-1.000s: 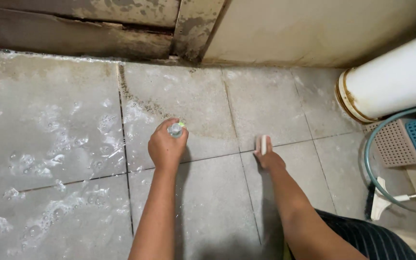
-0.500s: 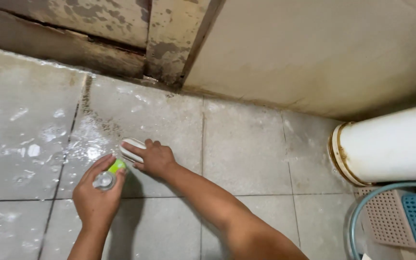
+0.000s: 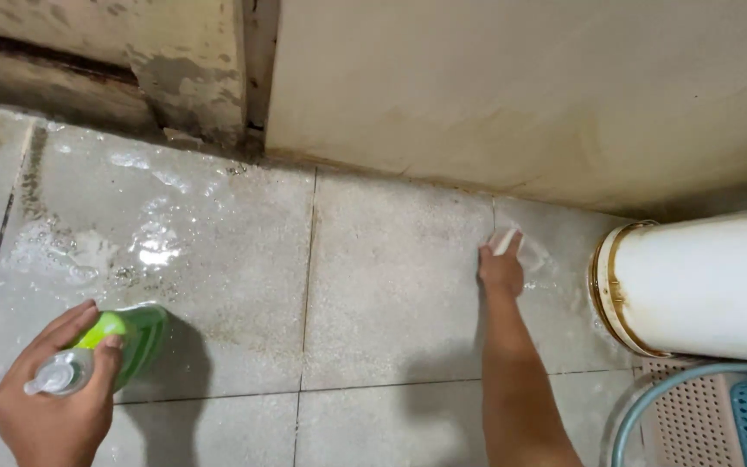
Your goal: Scrubbing bathroom floor tiles and grout using a brush and cleaning liquid
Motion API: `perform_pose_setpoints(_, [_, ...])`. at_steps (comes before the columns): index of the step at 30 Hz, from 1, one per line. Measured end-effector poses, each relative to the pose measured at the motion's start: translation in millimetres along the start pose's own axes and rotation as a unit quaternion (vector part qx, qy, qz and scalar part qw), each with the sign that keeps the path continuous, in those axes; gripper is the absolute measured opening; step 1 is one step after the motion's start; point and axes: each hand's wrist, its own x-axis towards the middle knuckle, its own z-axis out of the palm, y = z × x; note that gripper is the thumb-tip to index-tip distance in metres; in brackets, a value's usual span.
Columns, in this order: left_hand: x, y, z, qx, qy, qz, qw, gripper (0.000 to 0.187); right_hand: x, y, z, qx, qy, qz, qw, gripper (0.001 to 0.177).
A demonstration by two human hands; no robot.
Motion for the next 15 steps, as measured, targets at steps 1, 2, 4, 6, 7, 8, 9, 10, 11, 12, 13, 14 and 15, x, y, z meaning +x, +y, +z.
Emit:
perform_pose_setpoints(1, [-1.1, 0.0, 1.2, 0.006, 0.009, -0.004, 1.0, 0.029, -6.5, -17.2, 11.4, 0.006, 0.024, -0.021, 0.999, 0.086])
perform_pose_setpoints(2, [-2.7, -0.3, 2.8, 0.012, 0.018, -0.008, 1.0, 0.029, -12.4, -34.1, 23.1, 0.011, 0.048, -0.042, 0.998, 0.083])
perform_pose_setpoints(4, [-0.2, -6.5, 4.6, 0.018, 0.015, -0.005, 1.0, 0.029, -57.9, -102.8, 72.5, 0.037, 0.025, -0.124, 0.991, 0.083])
perform_pose_setpoints(6, [-6.6, -14.0, 7.0, 0.022, 0.015, -0.014, 1.0, 0.029, -143.9, -157.3, 83.9, 0.054, 0.002, -0.211, 0.976, 0.083])
perform_pose_setpoints(7, [-6.3, -18.9, 8.0, 0.039, 0.011, -0.007, 0.999, 0.028, -202.6, -182.1, 67.0, 0.01, -0.112, -0.304, 0.946, 0.079])
perform_pose_setpoints(8, [-6.1, -22.7, 8.1, 0.055, 0.006, 0.0, 0.998, 0.027, -263.3, -201.6, 41.8, -0.032, -0.224, -0.391, 0.892, 0.076])
perform_pose_setpoints(9, [-10.0, -21.6, 10.7, 0.056, 0.01, 0.002, 0.998, 0.027, -274.9, -201.3, 67.1, -0.031, -0.223, -0.395, 0.891, 0.076])
perform_pose_setpoints(10, [-13.9, -19.7, 13.5, 0.049, 0.029, -0.024, 0.998, 0.03, -286.1, -200.9, 91.5, -0.078, -0.231, -0.522, 0.818, 0.077])
perform_pose_setpoints(11, [-12.3, -18.4, 14.4, 0.044, 0.043, -0.043, 0.997, 0.033, -298.4, -204.0, 116.2, -0.116, -0.232, -0.634, 0.729, 0.079])
perform_pose_setpoints(12, [-10.7, -10.6, 10.9, 0.047, 0.043, -0.035, 0.997, 0.033, -288.7, -204.7, 92.5, -0.108, -0.228, -0.635, 0.73, 0.079])
perform_pose_setpoints(13, [-12.2, -3.4, 7.5, 0.076, 0.024, -0.053, 0.995, 0.036, -279.3, -202.0, 70.8, -0.114, -0.237, -0.604, 0.752, 0.073])
perform_pose_setpoints(14, [-13.5, 2.4, 5.0, 0.104, 0.005, -0.072, 0.992, 0.039, -268.9, -199.3, 50.7, -0.12, -0.246, -0.573, 0.773, 0.067])
perform_pose_setpoints(15, [-16.6, -14.9, 4.2, 0.107, -0.003, -0.074, 0.991, 0.039, -226.7, -189.5, 45.3, -0.118, -0.253, -0.567, 0.775, 0.067])
